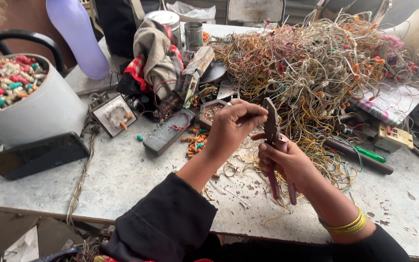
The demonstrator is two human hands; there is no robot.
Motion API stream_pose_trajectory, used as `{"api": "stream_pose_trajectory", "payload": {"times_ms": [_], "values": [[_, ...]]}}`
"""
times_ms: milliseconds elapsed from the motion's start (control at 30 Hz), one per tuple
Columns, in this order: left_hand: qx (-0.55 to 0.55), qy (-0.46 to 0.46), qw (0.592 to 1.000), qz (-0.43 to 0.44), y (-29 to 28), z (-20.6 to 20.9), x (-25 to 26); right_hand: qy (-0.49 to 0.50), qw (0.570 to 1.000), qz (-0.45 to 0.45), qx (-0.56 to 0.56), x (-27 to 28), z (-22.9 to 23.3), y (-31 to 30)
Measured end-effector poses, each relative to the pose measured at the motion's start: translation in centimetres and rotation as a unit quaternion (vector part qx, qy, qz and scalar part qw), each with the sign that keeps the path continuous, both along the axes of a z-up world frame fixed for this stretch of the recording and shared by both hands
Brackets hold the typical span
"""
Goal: The person uses pliers to strip insulation from small wires, repeatedly cutting and pulling the coating off each piece. The stripped wires and removed insulation accumulate on the table throughout the clip.
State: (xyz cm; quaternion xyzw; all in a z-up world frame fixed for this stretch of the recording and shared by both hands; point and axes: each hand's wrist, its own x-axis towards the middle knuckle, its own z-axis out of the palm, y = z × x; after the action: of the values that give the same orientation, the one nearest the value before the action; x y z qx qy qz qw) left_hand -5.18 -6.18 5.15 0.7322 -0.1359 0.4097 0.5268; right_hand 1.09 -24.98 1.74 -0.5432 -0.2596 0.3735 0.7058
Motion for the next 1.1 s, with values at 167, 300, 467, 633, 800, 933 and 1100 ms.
{"api": "stream_pose_trajectory", "payload": {"times_ms": [167,300,467,633,800,933,1100], "values": [[0.034,0.076,0.995,0.048,3.0,0.3,0.1,0.032,0.998,-0.045,-0.043,0.0,2.2,-0.1],[0.244,0.235,0.932,0.127,6.0,-0.4,0.2,0.049,0.996,-0.077,-0.025,0.6,3.9,-0.7],[0.328,0.297,0.881,0.166,6.7,-3.8,2.1,0.028,0.995,-0.082,0.04,1.9,2.8,-2.2],[0.376,0.155,0.896,0.18,4.6,-7.0,3.9,0.075,0.985,-0.025,0.152,2.9,2.4,-3.6],[0.471,0.159,0.849,0.179,2.8,-8.3,4.9,0.03,0.988,-0.061,0.142,2.9,3.9,-4.0],[0.524,0.162,0.81,0.207,2.1,-8.5,5.3,0.007,0.984,-0.06,0.169,3.2,5.3,-5.4],[0.507,0.192,0.822,0.177,1.1,-8.2,5.2,0.026,0.969,-0.084,0.231,4.3,6.3,-7.9]]}}
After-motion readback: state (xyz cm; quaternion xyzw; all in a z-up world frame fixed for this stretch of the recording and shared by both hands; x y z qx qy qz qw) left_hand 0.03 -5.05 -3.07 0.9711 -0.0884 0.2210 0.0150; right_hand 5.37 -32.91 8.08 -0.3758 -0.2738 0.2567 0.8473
